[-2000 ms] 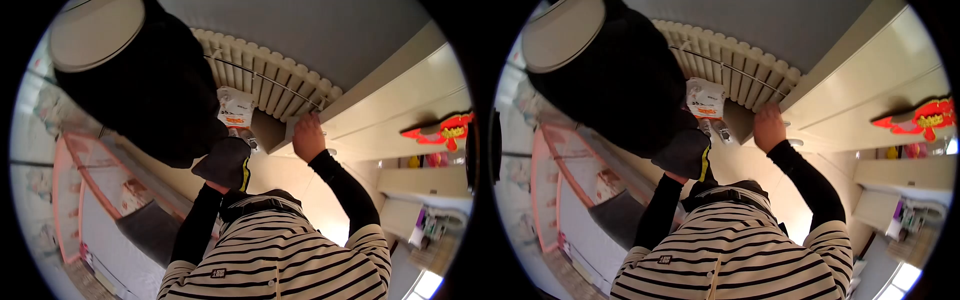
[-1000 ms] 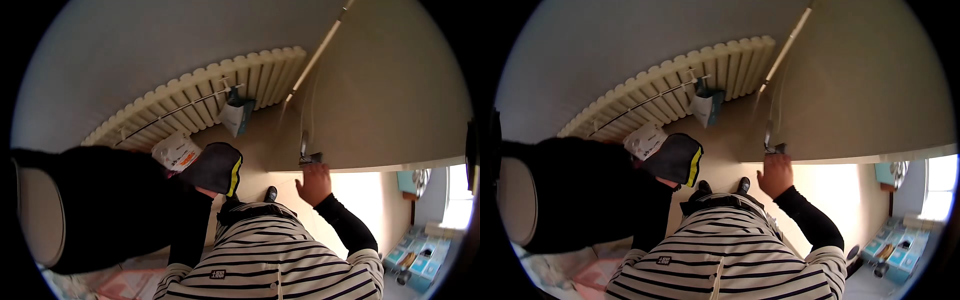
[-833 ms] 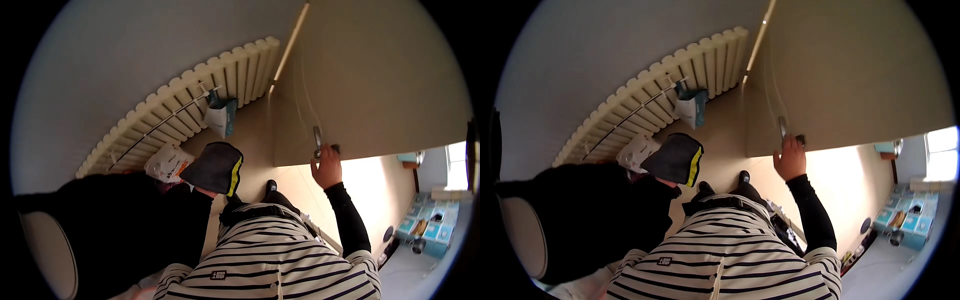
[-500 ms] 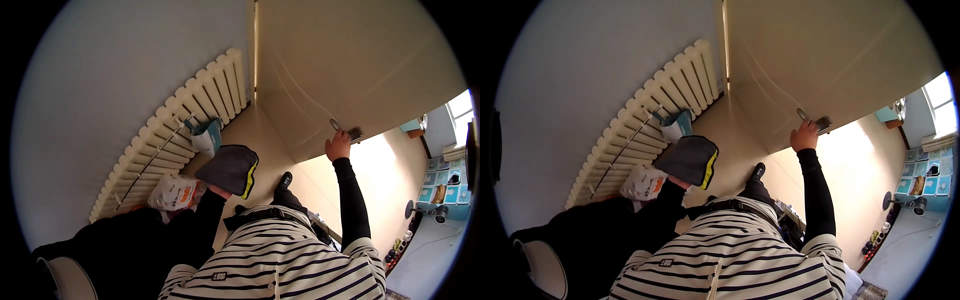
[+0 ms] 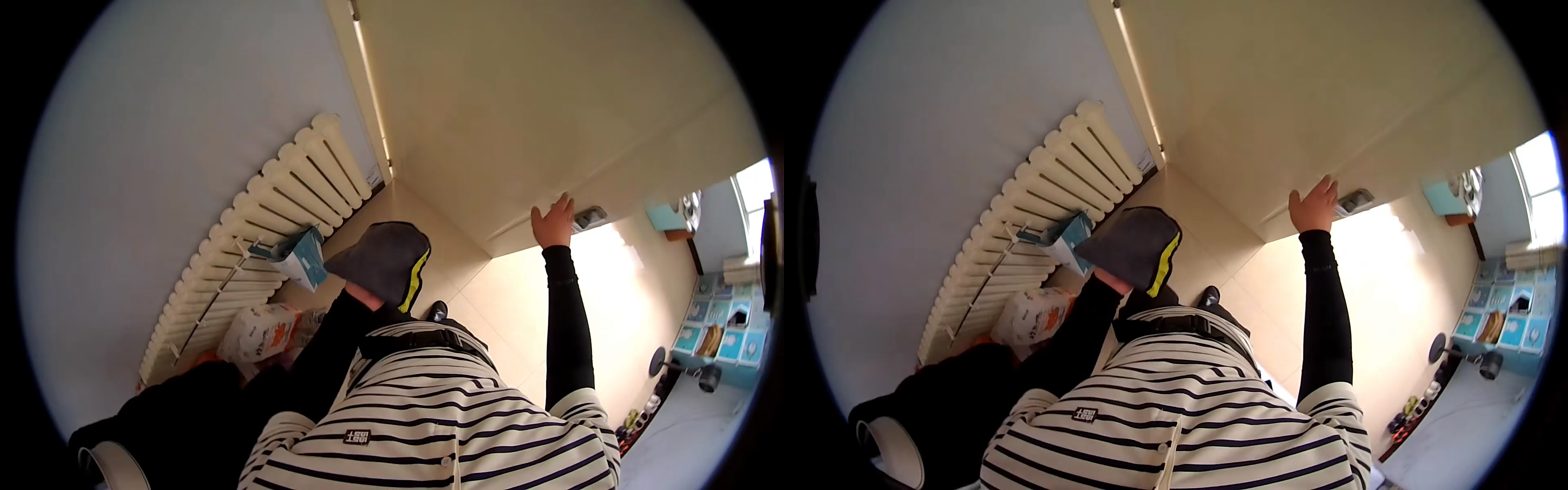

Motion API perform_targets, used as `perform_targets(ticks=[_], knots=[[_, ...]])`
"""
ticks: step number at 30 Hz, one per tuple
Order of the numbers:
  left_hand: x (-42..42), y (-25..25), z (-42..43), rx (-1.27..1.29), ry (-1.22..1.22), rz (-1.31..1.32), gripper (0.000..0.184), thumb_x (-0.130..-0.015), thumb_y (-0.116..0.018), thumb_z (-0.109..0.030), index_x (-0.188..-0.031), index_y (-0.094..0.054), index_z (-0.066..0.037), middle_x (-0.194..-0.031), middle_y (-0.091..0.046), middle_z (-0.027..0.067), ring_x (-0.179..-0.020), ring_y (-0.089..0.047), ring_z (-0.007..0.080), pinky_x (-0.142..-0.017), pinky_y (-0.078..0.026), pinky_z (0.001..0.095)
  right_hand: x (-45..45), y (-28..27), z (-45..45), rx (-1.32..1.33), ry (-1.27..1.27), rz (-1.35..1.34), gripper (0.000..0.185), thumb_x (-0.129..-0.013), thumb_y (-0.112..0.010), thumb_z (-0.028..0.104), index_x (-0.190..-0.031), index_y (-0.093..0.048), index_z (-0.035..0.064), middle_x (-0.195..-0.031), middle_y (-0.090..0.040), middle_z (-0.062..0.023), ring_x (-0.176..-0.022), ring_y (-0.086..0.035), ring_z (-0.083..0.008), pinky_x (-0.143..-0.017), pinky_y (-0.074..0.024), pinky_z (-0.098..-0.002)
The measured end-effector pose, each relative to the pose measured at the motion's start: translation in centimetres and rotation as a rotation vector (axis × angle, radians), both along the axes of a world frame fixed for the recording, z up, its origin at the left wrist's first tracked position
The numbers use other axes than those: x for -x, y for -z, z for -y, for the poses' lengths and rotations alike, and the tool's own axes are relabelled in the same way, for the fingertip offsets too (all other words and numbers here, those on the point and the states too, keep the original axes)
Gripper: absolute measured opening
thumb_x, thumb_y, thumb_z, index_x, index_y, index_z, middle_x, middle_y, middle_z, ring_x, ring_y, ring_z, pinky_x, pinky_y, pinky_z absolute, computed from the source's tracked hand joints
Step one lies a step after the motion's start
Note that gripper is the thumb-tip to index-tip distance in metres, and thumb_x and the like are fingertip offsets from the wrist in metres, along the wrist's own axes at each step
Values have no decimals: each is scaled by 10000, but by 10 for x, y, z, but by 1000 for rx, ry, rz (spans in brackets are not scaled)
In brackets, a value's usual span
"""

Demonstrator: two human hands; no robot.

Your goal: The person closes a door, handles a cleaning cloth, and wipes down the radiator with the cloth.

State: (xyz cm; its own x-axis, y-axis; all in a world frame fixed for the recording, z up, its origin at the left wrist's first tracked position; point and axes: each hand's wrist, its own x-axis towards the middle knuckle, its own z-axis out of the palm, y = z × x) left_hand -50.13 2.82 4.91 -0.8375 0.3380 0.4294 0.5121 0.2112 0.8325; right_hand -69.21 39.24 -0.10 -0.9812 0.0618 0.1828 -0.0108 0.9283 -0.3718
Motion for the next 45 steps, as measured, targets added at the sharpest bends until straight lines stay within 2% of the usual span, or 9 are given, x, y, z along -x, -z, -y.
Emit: perform_targets(ticks=[3, 4, 10, 16, 20, 25, 31, 39, 45], knots=[[11, -1, -6, 117, -164, 65, 547, -958, -625, -266, -1426, -499, -13, -1450, -516, 182, -1320, -511, 317, -1134, -375, 449, 65, 7, 24, 311, -82, -7, 993, -875, -691, 375, -1549, -139, -102, -1569, -192, -397, -1474, -224, -489, -1207, -252, -459], [30, 9, 1, -208, -55, 86, 553, -940, -648, -268, -1411, -518, -9, -1438, -527, 182, -1316, -516, 314, -1131, -376, 443, 82, -10, 40, 473, -34, 129, 1027, -877, -693, 342, -1569, -67, -86, -1607, -166, -353, -1507, -204, -423, -1217, -216, -398], [122, -69, 21, 506, -341, -169, 279, -707, -683, -180, -962, -669, -68, -943, -650, 154, -938, -625, 367, -823, -502, 431, 200, -28, 90, 1018, 24, -44, 1022, -798, -726, 213, -1561, -113, -80, -1624, -220, -266, -1507, -230, -334, -1197, -205, -346], [184, -15, 43, 146, -427, -94, 248, -719, -672, -188, -945, -673, -86, -928, -652, 146, -920, -628, 361, -813, -503, 439, 278, -46, 107, 1206, 120, -92, 894, -767, -701, 120, -1498, -209, -36, -1482, -402, -184, -1388, -348, -281, -1171, -215, -367], [216, -108, 59, 1019, -180, 230, 484, -943, -619, -241, -1388, -504, -88, -1343, -578, 84, -1277, -535, 252, -1106, -410, 381, 323, -45, 111, 1269, 86, -132, 845, -765, -677, 82, -1491, -251, 4, -1424, -466, -83, -1368, -350, -237, -1173, -172, -365], [235, -83, 56, 853, -292, 279, 460, -992, -567, -262, -1412, -476, -99, -1360, -568, 101, -1291, -525, 248, -1105, -411, 387, 394, -36, 111, 1334, 92, -137, 804, -762, -664, 79, -1486, -324, -2, -1411, -490, -77, -1361, -368, -220, -1158, -195, -338], [240, -23, 48, -408, -399, 397, 415, -1028, -527, -231, -1409, -467, -76, -1362, -573, 110, -1262, -549, 245, -1083, -445, 399, 467, -34, 129, 1428, 152, 80, 793, -783, -647, 118, -1507, -336, 29, -1560, -358, -135, -1423, -309, -286, -1174, -197, -422], [249, -81, 22, 937, -607, 245, 449, -966, -596, -268, -1375, -519, -99, -1332, -586, 105, -1272, -537, 248, -1088, -425, 373, 496, -77, 221, 1516, -292, 238, 1061, -809, -625, 123, -1626, 51, 168, -1645, -163, -166, -1560, -15, -346, -1216, -54, -471], [230, -58, 15, 933, -862, 68, 421, -955, -598, -300, -1328, -553, -111, -1294, -599, 100, -1255, -542, 251, -1069, -429, 362, 500, -135, 281, 1638, -349, 368, 1052, -788, -640, 161, -1632, -14, 215, -1655, -157, -118, -1559, -13, -342, -1203, -14, -512]])
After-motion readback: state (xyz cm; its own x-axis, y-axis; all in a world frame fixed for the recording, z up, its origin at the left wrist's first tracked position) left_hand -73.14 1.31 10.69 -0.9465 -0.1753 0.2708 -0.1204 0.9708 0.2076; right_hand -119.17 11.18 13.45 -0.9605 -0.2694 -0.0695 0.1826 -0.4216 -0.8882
